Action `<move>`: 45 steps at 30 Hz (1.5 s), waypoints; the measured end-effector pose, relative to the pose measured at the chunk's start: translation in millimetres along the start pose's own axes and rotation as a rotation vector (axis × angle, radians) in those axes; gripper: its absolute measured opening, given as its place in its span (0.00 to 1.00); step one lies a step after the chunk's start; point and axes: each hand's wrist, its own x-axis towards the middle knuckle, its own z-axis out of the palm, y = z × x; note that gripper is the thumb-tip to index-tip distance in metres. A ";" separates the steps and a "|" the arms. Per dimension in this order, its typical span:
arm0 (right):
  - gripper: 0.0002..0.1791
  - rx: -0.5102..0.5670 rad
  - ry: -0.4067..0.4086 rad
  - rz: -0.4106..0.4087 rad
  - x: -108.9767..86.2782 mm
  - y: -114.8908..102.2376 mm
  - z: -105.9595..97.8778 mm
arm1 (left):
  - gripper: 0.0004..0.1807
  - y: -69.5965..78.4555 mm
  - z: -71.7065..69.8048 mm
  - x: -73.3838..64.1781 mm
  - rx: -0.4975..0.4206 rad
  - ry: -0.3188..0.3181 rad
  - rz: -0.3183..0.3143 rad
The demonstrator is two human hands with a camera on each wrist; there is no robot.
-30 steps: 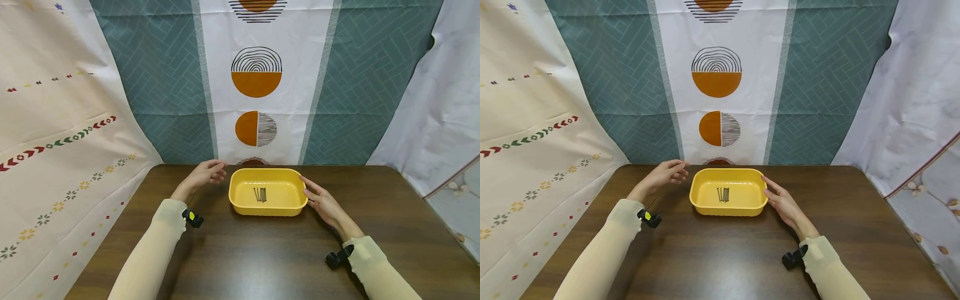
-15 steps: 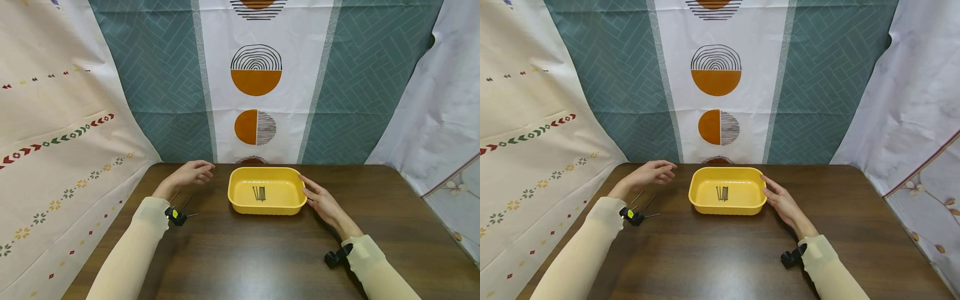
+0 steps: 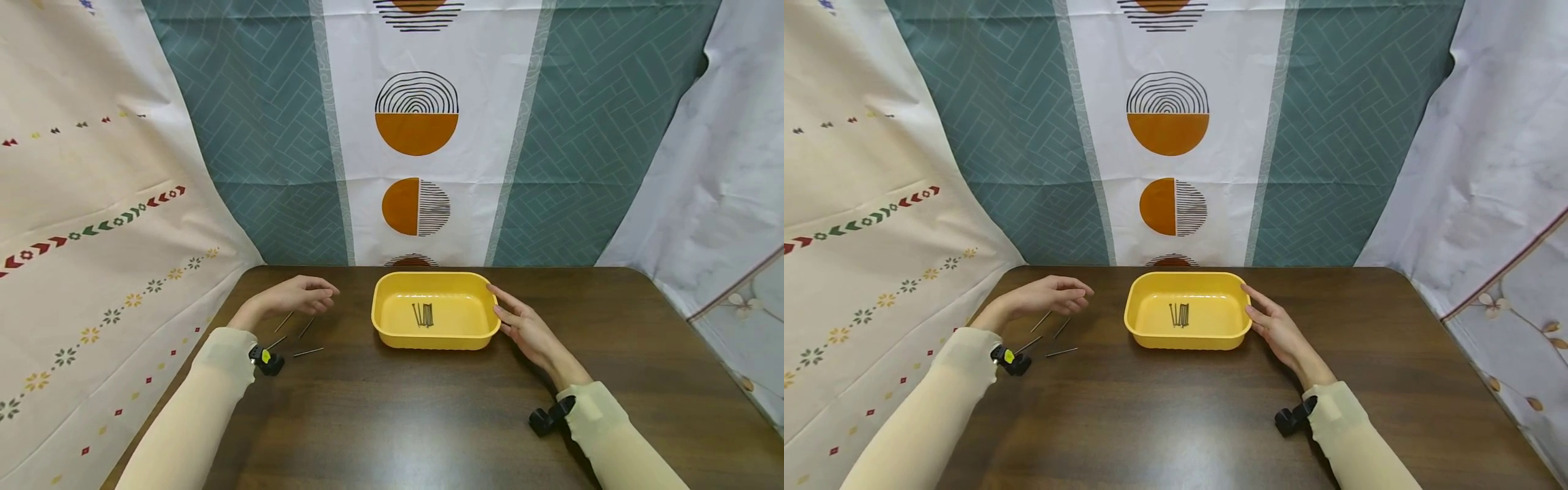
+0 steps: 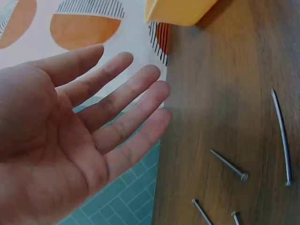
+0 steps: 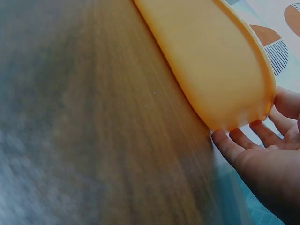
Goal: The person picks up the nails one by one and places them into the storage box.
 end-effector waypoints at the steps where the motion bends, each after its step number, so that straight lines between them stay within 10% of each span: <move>1: 0.34 -0.002 -0.004 -0.002 0.2 0.0 0.0 | 0.24 -0.9 0.1 -2.0 0.004 -0.007 -0.003; 45: 0.33 0.014 -0.006 -0.003 0.9 -1.4 0.5 | 0.24 -41.6 30.1 -31.0 -0.057 -0.090 -0.070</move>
